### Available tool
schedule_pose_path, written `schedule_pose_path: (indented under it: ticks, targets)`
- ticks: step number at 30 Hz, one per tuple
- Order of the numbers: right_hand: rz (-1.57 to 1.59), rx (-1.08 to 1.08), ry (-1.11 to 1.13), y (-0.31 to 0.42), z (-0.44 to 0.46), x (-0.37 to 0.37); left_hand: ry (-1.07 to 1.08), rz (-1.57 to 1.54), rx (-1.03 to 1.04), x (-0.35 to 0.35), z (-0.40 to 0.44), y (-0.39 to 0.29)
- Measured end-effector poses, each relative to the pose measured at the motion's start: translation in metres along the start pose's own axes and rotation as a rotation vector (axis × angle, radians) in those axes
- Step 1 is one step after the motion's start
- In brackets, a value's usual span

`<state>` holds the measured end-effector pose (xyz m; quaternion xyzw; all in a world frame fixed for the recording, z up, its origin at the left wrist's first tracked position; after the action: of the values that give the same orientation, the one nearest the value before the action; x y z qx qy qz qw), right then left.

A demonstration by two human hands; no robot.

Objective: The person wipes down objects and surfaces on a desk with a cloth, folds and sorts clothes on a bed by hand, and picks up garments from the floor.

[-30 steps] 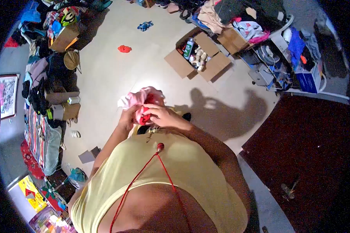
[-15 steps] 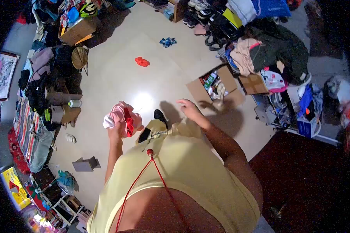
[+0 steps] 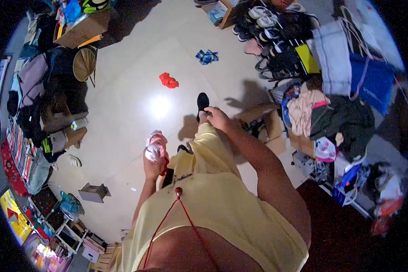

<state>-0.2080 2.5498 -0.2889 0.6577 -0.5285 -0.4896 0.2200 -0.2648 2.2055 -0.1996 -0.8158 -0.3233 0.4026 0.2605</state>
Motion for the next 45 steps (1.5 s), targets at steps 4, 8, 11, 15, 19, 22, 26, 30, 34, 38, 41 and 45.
schedule_pose_path:
  ticks: [4, 8, 11, 15, 19, 22, 26, 30, 34, 38, 41, 45]
  targets:
    - [-0.235, -0.102, 0.082, -0.019, 0.109, -0.038, -0.088, 0.104, -0.051, 0.027, 0.041, -0.031]
    - [-0.657, -0.009, 0.292, -0.052, 0.222, -0.067, -0.194, 0.101, -0.064, 0.069, 0.079, -0.032]
    - [-0.677, 0.174, 0.054, -0.108, 0.303, -0.064, -0.231, 0.044, -0.147, 0.101, 0.093, -0.020]
    - [-0.932, 0.167, 0.316, -0.183, 0.393, -0.059, -0.273, 0.077, -0.154, 0.134, 0.103, 0.009]
    - [-0.962, 0.171, 0.266, -0.241, 0.454, -0.043, -0.314, 0.073, -0.276, 0.142, 0.093, 0.045]
    - [-1.213, 0.088, 0.434, -0.275, 0.489, -0.031, -0.337, 0.105, -0.342, 0.145, 0.081, 0.062]
    - [-1.425, -0.098, 0.447, -0.345, 0.510, -0.026, -0.349, 0.126, -0.403, 0.143, 0.075, 0.072]
    - [-1.188, 0.439, 0.398, -0.380, 0.528, -0.019, -0.355, 0.119, -0.427, 0.143, 0.071, 0.075]
    - [-0.709, 0.292, 0.552, -0.284, 0.460, 0.048, -0.392, 0.077, -0.450, 0.146, 0.071, 0.071]
    - [-0.907, -0.778, 0.921, -0.209, 0.441, 0.142, -0.423, 0.050, -0.456, 0.148, 0.070, 0.066]
    - [-0.962, -0.581, 0.632, -0.173, 0.466, 0.209, -0.439, 0.041, -0.448, 0.148, 0.067, 0.070]
    - [-1.267, -0.247, 0.543, -0.183, 0.510, 0.249, -0.467, 0.055, -0.404, 0.146, 0.064, 0.076]
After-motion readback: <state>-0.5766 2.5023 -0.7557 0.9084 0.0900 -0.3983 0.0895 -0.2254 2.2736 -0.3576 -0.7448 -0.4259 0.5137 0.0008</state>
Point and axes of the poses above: each hand's wrist, its own z-axis towards the middle knuckle, its own x-axis out of the palm, y = z × x, the point moved 1 cm from there along z, towards the middle knuckle, and after that the axes turned 7 degrees about z, right-handed, at the moved point
